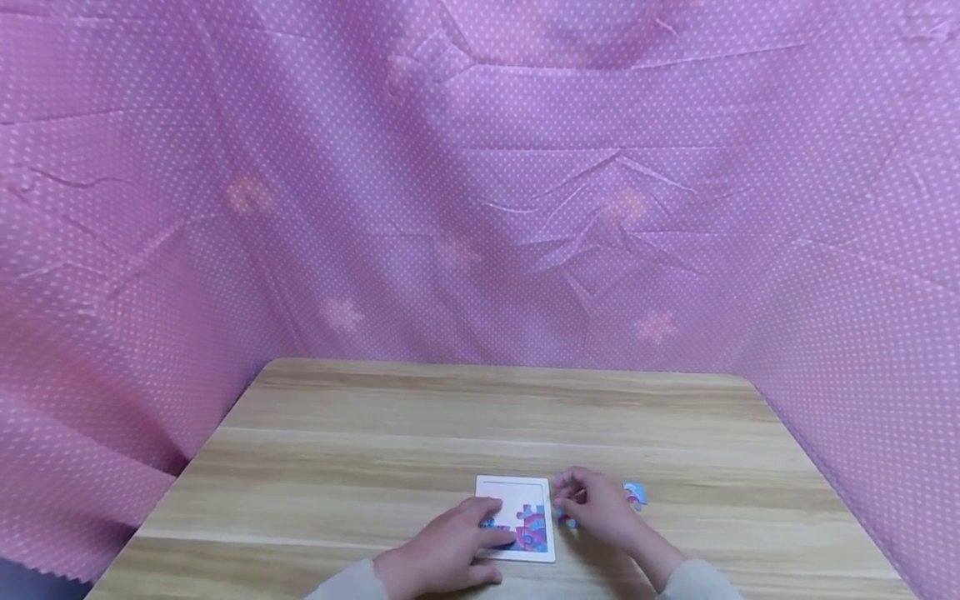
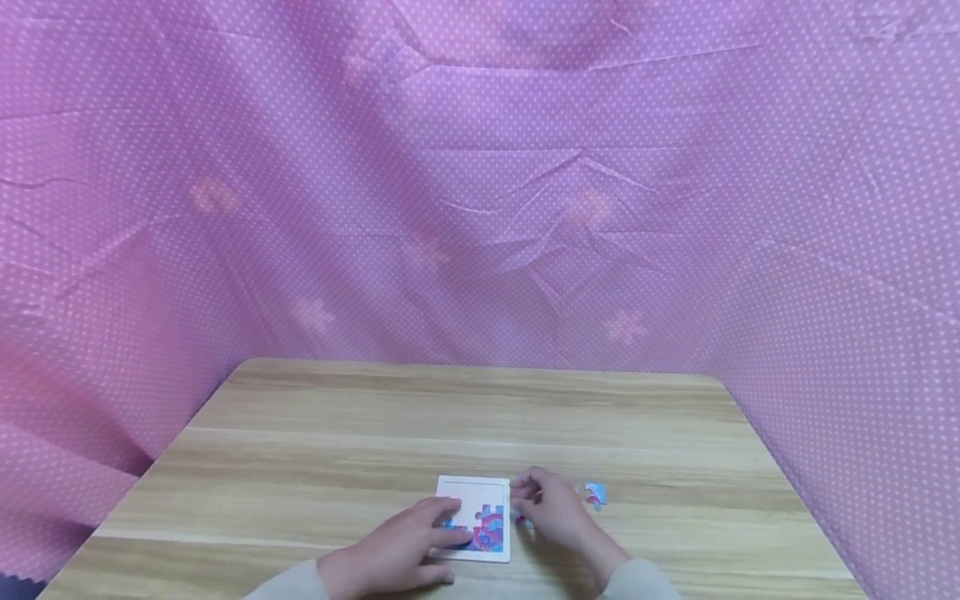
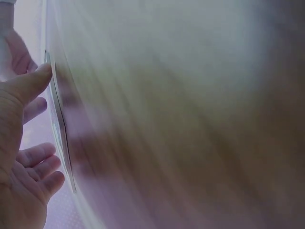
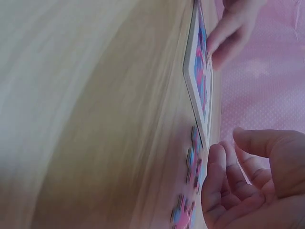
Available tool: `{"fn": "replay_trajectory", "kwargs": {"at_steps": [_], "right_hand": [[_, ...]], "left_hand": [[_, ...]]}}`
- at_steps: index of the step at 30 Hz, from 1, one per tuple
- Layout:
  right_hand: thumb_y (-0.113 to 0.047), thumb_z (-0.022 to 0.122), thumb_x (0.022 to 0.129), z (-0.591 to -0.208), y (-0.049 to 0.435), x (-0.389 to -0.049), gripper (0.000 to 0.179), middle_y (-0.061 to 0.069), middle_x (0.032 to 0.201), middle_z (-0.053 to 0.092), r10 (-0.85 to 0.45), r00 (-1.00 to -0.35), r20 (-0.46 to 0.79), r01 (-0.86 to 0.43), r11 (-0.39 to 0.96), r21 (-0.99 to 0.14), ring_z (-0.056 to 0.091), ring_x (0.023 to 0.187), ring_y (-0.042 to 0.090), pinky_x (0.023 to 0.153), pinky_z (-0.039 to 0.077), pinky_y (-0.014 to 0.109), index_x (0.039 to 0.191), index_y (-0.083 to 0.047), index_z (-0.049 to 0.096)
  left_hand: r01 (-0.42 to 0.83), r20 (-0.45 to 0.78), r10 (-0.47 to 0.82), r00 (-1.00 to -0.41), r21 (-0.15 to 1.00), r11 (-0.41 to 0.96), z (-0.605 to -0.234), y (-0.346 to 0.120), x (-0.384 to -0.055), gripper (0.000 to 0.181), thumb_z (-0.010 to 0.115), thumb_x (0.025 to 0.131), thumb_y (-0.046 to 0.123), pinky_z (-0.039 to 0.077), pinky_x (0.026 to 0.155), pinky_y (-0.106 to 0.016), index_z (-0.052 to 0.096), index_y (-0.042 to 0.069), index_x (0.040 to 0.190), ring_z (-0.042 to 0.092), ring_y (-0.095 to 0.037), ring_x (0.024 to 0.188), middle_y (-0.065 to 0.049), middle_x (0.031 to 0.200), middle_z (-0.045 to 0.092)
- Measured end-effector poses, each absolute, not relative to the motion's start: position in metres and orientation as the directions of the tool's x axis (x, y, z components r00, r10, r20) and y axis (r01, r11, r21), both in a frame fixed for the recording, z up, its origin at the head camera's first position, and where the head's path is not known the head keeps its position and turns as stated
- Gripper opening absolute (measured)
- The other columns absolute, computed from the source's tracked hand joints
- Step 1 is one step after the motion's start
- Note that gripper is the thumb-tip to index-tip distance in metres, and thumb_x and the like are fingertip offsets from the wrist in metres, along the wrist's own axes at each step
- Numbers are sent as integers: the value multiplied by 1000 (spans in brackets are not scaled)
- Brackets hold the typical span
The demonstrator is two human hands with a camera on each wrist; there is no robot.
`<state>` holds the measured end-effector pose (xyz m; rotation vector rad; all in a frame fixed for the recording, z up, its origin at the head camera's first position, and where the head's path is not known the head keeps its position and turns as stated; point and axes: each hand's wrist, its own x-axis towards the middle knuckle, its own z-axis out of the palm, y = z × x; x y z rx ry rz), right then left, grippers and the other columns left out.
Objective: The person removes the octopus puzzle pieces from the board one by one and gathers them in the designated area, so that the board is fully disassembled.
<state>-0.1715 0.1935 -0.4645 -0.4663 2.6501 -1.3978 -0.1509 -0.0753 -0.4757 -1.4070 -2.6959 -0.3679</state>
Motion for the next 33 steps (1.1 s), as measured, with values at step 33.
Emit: {"fn": "replay_trajectory", "kwargs": {"at_steps": [33], "right_hand": [[-6, 69, 83, -464, 165, -183, 11, -4, 81, 60, -373, -928, -9, -222, 571, -790, 53, 74, 13, 64, 47, 25, 92, -11, 66]], "left_hand": [[858, 173, 840, -514, 119, 500, -471, -67, -159, 45, 63, 89, 46, 45, 95, -36, 61, 28, 130, 50, -27, 120, -17, 130, 51]]}}
